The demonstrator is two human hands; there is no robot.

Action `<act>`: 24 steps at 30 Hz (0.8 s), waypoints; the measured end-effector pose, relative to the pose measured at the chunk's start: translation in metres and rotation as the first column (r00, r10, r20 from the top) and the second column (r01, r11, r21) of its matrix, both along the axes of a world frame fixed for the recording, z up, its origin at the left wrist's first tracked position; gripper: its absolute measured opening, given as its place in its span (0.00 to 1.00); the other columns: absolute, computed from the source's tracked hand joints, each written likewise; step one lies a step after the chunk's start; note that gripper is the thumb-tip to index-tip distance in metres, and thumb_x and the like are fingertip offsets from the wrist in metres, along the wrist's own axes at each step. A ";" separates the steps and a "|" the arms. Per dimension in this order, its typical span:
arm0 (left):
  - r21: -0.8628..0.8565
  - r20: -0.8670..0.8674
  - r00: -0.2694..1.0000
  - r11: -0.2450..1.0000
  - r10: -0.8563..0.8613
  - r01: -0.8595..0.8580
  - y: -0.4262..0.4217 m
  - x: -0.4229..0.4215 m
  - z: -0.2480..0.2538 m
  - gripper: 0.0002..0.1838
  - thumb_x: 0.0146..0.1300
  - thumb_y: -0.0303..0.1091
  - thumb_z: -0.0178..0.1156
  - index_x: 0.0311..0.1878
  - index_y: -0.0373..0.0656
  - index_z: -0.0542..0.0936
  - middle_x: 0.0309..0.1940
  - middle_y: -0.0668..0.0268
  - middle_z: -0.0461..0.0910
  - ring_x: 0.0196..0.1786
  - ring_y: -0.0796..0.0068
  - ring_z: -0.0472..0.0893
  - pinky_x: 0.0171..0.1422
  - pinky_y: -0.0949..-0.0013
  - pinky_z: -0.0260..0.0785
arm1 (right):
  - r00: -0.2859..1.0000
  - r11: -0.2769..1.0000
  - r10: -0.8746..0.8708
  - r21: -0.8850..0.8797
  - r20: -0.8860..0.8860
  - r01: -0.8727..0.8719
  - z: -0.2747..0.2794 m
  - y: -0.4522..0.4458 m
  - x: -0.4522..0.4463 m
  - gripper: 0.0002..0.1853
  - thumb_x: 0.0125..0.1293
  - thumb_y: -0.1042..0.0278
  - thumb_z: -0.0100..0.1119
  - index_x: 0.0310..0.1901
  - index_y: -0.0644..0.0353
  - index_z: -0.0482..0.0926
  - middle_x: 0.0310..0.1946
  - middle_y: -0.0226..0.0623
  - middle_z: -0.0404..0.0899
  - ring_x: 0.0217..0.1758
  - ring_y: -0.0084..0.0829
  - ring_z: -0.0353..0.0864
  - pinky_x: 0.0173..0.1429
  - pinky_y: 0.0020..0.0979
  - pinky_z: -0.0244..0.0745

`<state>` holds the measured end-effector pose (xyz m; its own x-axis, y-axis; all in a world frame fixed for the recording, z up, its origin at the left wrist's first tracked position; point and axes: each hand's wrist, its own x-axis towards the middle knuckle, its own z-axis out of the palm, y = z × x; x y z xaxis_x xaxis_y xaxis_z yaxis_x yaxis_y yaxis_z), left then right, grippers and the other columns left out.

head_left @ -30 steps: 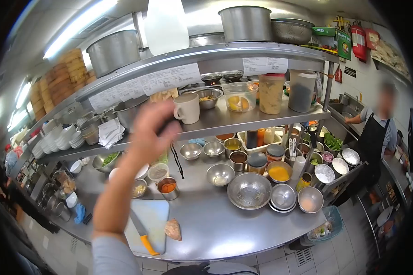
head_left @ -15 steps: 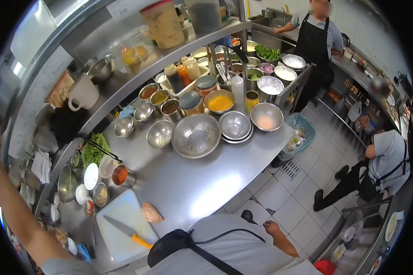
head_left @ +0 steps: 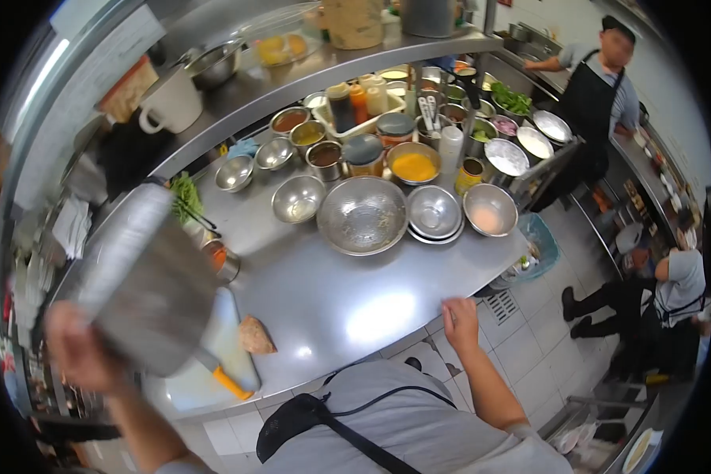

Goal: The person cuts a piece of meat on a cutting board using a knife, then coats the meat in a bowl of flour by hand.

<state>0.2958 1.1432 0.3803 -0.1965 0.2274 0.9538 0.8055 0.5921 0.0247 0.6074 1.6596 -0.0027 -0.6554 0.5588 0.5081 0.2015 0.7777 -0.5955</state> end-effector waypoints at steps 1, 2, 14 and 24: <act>0.004 0.135 0.991 1.000 -0.017 0.017 0.034 0.013 -0.048 0.13 0.76 0.35 0.63 0.53 0.34 0.85 0.47 0.57 0.86 0.51 0.65 0.84 0.60 0.61 0.76 | 0.999 0.997 0.043 0.061 -0.014 -0.043 0.015 0.015 -0.027 0.09 0.64 0.72 0.69 0.45 0.60 0.86 0.45 0.45 0.84 0.51 0.50 0.80 0.57 0.46 0.75; -0.008 0.243 0.950 0.979 -0.194 0.202 0.072 0.027 -0.080 0.14 0.68 0.40 0.69 0.44 0.38 0.80 0.39 0.58 0.81 0.41 0.64 0.79 0.47 0.63 0.72 | 0.996 0.989 0.086 0.121 -0.024 -0.082 0.029 0.026 -0.051 0.11 0.63 0.71 0.70 0.47 0.59 0.86 0.48 0.44 0.83 0.53 0.49 0.80 0.58 0.46 0.75; -0.323 0.379 0.918 0.913 -0.118 0.251 0.127 0.094 -0.280 0.17 0.48 0.44 0.80 0.30 0.51 0.79 0.27 0.74 0.76 0.31 0.69 0.74 0.41 0.62 0.61 | 0.717 0.695 0.668 0.177 0.199 -0.697 0.076 -0.062 -0.244 0.14 0.64 0.65 0.71 0.50 0.57 0.88 0.57 0.44 0.81 0.64 0.49 0.77 0.69 0.46 0.74; -0.205 0.644 0.763 0.948 -0.056 0.243 0.050 0.098 -0.286 0.24 0.57 0.44 0.77 0.55 0.48 0.83 0.51 0.66 0.81 0.54 0.62 0.79 0.58 0.59 0.69 | 0.729 0.652 0.110 0.504 0.676 -0.566 0.045 -0.111 -0.438 0.35 0.70 0.51 0.64 0.73 0.60 0.70 0.67 0.53 0.76 0.74 0.52 0.72 0.81 0.55 0.58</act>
<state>0.3937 1.1936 0.0946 -0.6658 0.5253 0.5299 0.7437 0.5240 0.4151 0.1698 1.5483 0.0421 -0.9898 -0.0886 0.1119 -0.0639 0.9761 0.2077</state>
